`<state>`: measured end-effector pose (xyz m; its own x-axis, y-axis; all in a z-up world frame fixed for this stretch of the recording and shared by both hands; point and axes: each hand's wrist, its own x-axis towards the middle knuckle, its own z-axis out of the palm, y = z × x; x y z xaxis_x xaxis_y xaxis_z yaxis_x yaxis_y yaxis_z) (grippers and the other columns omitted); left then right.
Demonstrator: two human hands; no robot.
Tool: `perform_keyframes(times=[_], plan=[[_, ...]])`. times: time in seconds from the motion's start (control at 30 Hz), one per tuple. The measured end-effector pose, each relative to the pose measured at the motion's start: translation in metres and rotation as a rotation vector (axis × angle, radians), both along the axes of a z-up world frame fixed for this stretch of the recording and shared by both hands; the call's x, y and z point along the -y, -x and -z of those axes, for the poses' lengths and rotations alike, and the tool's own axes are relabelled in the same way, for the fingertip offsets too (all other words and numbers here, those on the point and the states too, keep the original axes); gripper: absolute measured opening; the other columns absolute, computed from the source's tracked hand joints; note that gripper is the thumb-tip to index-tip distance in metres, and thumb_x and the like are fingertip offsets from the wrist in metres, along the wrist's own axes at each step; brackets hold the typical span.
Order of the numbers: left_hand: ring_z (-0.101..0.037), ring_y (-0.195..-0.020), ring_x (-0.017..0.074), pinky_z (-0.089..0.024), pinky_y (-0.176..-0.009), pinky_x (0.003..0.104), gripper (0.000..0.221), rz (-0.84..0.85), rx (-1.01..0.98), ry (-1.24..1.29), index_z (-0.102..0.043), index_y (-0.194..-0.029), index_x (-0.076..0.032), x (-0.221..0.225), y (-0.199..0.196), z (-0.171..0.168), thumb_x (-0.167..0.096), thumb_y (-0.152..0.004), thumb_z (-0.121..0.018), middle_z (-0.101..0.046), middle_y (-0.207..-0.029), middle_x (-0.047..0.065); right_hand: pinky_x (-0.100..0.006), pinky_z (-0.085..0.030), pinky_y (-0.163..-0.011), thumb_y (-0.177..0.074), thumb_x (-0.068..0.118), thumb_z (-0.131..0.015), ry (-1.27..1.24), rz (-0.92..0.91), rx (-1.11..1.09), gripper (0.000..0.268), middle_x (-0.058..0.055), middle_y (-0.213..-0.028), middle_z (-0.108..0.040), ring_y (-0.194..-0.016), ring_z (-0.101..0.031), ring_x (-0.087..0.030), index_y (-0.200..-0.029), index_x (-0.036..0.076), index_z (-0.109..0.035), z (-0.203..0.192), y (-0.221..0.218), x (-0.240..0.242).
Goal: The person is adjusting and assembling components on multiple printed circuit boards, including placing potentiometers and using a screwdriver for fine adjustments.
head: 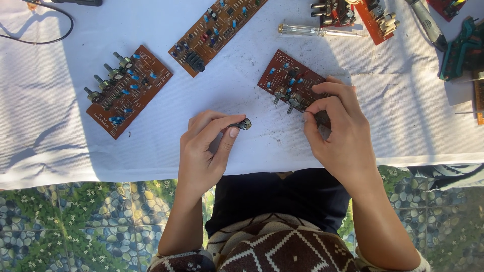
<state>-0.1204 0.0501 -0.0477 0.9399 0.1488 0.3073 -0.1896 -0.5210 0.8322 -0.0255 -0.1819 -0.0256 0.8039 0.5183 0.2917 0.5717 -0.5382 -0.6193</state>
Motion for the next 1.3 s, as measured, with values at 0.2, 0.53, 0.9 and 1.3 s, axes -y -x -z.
perform_keyframes(times=[0.2,0.53,0.9,1.3], plan=[[-0.066,-0.094,0.021,-0.046,-0.094,0.038,0.017,-0.008,0.022,0.005,-0.07,-0.12,-0.009,0.002,-0.001,0.002,-0.013,-0.107,-0.059,-0.067,-0.1,0.005,-0.066,-0.027,-0.122,-0.1,-0.006,-0.06,0.025,-0.031,-0.027,0.007,-0.019,-0.127,-0.048,-0.143,-0.046,-0.046,-0.1,-0.001,-0.055,-0.003,0.0,-0.002],[-0.062,-0.09,0.0179,-0.037,-0.1,0.039,0.008,-0.094,-0.011,-0.137,-0.07,-0.11,-0.014,0.005,-0.004,0.005,-0.014,-0.105,-0.064,-0.067,-0.098,-0.001,-0.061,-0.038,-0.117,-0.091,0.029,-0.082,0.029,-0.055,-0.049,0.068,-0.021,-0.156,-0.043,-0.146,-0.043,-0.044,-0.142,0.008,-0.042,0.0,0.001,0.023],[-0.058,-0.087,0.0248,-0.035,-0.096,0.045,0.013,-0.139,0.356,-0.371,-0.073,-0.101,-0.008,0.036,-0.016,-0.028,-0.007,-0.104,-0.061,-0.064,-0.104,0.011,-0.063,-0.039,-0.119,-0.097,0.028,-0.078,0.06,-0.054,0.007,0.069,-0.019,-0.157,-0.044,-0.15,-0.036,-0.044,-0.15,0.005,-0.039,0.006,-0.001,0.03],[-0.049,-0.101,0.0259,-0.034,-0.111,0.052,0.023,0.211,0.39,-0.989,-0.063,-0.094,-0.012,0.064,-0.074,-0.016,0.004,-0.094,-0.079,-0.051,-0.105,0.005,-0.063,-0.029,-0.123,-0.104,0.024,-0.067,0.057,-0.095,0.069,0.032,-0.017,-0.152,-0.047,-0.145,-0.039,-0.043,-0.129,0.008,-0.057,0.009,-0.001,0.033]])
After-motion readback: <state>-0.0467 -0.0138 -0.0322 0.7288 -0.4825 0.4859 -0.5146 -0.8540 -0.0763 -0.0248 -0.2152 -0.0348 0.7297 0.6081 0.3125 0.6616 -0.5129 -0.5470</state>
